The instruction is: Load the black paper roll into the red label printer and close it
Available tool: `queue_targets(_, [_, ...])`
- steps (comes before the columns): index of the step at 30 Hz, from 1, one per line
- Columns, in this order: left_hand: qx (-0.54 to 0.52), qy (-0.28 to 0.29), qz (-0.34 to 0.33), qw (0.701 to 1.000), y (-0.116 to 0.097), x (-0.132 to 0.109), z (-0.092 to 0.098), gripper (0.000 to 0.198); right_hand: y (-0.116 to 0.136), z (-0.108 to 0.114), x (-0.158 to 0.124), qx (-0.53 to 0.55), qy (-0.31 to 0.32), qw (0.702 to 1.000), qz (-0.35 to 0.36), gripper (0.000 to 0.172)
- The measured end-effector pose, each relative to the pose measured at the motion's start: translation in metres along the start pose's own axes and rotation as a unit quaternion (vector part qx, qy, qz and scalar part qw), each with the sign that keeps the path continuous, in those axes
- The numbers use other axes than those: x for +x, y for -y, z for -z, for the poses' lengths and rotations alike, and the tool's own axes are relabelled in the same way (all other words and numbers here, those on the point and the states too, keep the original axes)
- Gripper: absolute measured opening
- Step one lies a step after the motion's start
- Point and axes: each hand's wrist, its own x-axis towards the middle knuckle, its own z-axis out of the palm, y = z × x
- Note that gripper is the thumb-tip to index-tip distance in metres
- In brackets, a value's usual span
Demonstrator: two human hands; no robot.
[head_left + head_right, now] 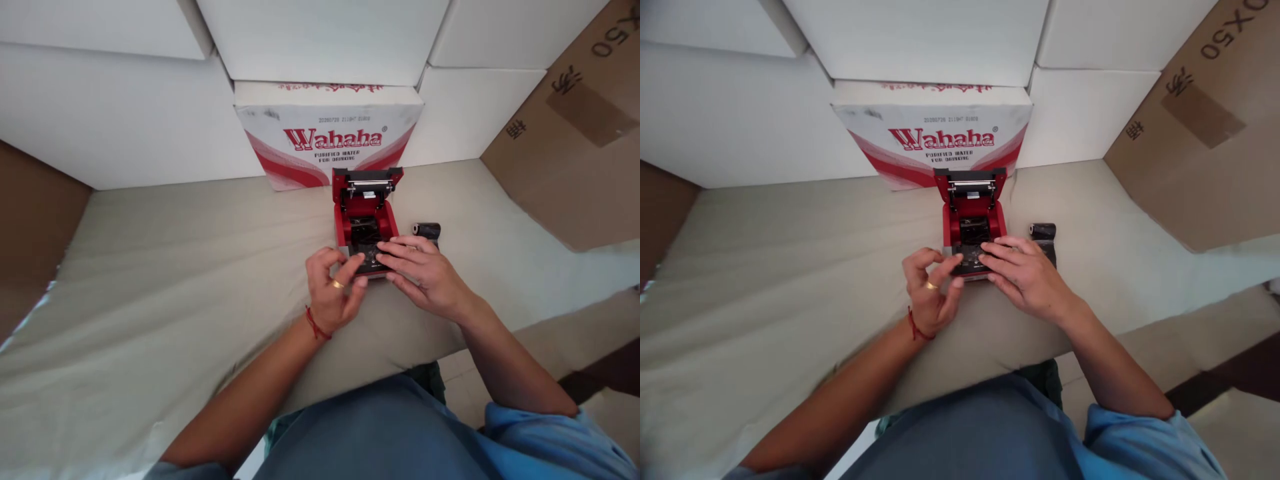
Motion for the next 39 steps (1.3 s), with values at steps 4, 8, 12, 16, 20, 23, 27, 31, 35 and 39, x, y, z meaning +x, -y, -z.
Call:
queue_targets(4, [0.087,0.036,-0.070,0.993,-0.007,0.001,0.001,0.027,-0.006,0.001,0.000,0.049,-0.003,0.999,0.010,0.029])
queue_targets(8, [0.100,0.043,-0.065,0.992,-0.008,-0.001,-0.001,0.032,-0.040,0.004,0.031,0.098,-0.167,0.975,-0.112,0.038])
queue_targets(12, [0.112,0.054,-0.067,0.990,-0.008,-0.004,0.001,0.036,-0.088,-0.005,0.080,0.154,-0.252,0.931,-0.213,0.071])
queue_targets(16, [0.122,0.050,-0.074,0.988,-0.009,-0.004,0.001,0.038,-0.087,-0.008,0.099,0.245,-0.170,0.931,-0.209,0.082])
queue_targets(20, [0.131,0.038,-0.078,0.988,-0.011,-0.004,0.001,0.036,-0.053,-0.010,0.068,0.206,-0.181,0.943,-0.189,0.075])
queue_targets(23, [0.143,0.034,-0.080,0.986,-0.011,-0.005,0.001,0.035,-0.041,-0.019,0.035,0.140,-0.142,0.968,-0.152,0.065])
queue_targets(27, [0.140,0.040,-0.081,0.986,-0.011,-0.006,0.000,0.043,-0.036,-0.030,0.014,0.036,-0.113,0.986,-0.118,0.049])
queue_targets(31, [0.141,0.038,-0.082,0.986,-0.013,-0.005,-0.001,0.046,-0.033,-0.035,0.011,-0.005,-0.107,0.989,-0.104,0.044])
queue_targets(35, [0.091,0.013,-0.012,0.996,-0.012,-0.001,0.003,0.040,-0.033,-0.041,0.010,0.013,-0.126,0.986,-0.112,0.046])
queue_targets(39, [-0.042,-0.037,0.245,0.968,-0.003,0.009,0.008,0.030,-0.029,-0.042,0.012,0.058,-0.143,0.981,-0.113,0.048])
